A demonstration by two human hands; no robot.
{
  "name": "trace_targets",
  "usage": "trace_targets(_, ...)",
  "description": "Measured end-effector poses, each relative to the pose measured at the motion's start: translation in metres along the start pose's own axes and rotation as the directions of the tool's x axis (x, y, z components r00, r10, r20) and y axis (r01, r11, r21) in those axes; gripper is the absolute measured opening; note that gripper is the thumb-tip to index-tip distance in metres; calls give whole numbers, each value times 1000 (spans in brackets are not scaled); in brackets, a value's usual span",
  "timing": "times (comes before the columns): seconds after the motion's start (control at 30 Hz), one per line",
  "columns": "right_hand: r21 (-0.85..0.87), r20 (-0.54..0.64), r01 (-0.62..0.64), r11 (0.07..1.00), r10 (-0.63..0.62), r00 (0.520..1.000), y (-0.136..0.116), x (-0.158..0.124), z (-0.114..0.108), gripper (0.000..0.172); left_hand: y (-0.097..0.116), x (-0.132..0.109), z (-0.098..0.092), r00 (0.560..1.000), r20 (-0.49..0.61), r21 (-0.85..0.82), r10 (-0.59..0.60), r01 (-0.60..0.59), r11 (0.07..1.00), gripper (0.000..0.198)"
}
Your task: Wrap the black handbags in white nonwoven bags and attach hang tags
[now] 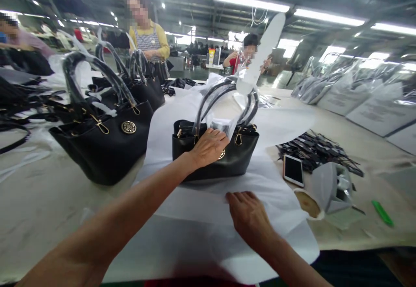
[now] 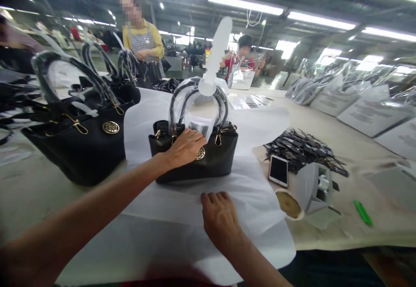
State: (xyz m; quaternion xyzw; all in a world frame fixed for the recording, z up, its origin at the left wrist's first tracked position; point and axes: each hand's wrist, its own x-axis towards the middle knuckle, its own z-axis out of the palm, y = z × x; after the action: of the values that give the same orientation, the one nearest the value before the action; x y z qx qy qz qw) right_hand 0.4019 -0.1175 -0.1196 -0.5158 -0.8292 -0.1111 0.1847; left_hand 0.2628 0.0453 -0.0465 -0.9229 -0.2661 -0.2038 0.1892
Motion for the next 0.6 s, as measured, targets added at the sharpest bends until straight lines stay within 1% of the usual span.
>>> trace_targets(0.07, -66, -159, -15, 998, 4, 987, 10, 27, -32, 22, -2, 9, -14, 999, 27, -15, -22, 23, 1000, 24)
trace_targets(0.1, -104, -221, -26, 994, 2, 975, 14, 41, -45, 21, -3, 14, -22, 999, 40, -23, -37, 38, 999, 23)
trace_targets(0.13, -138, -262, -37, 990, 0, 965, 19, 55, -56, 20, -5, 20, -31, 997, 48, -28, -53, 55, 998, 22)
trace_targets(0.2, -190, -303, -29, 981, -30, 952, 29, 81, -69, 19, -9, 31, -50, 995, 50, -32, -84, 85, 996, 23)
trace_targets(0.3, -179, -288, 40, 983, -91, 953, 44, 111, -72, 22, -15, 44, -75, 979, 53, -84, -195, 199, 976, 25)
trace_targets(0.37, -153, -270, 69, 986, -109, 957, 52, 124, -70, 25, -17, 49, -87, 964, 100, -127, -248, 259, 957, 26)
trace_targets(0.4, -142, -263, 75, 987, -111, 959, 56, 129, -69, 25, -17, 50, -91, 960, 129, -129, -250, 266, 955, 25)
trace_targets(0.47, -119, -236, 92, 989, -118, 965, 61, 137, -69, 25, -12, 48, -94, 960, 182, -94, -215, 234, 968, 23)
trace_targets(0.5, -106, -214, 98, 990, -119, 970, 62, 141, -69, 24, -7, 44, -94, 965, 173, -61, -199, 212, 975, 23)
trace_targets(0.53, -96, -189, 100, 990, -117, 975, 63, 143, -70, 24, -2, 38, -92, 975, 123, -23, -186, 190, 982, 24)
trace_targets(0.57, -91, -163, 97, 991, -111, 980, 63, 146, -71, 25, 5, 31, -88, 985, 27, 16, -171, 171, 985, 25)
trace_targets(0.6, -92, -141, 90, 992, -103, 985, 63, 148, -72, 24, 12, 22, -83, 984, -99, 54, -147, 153, 987, 26)
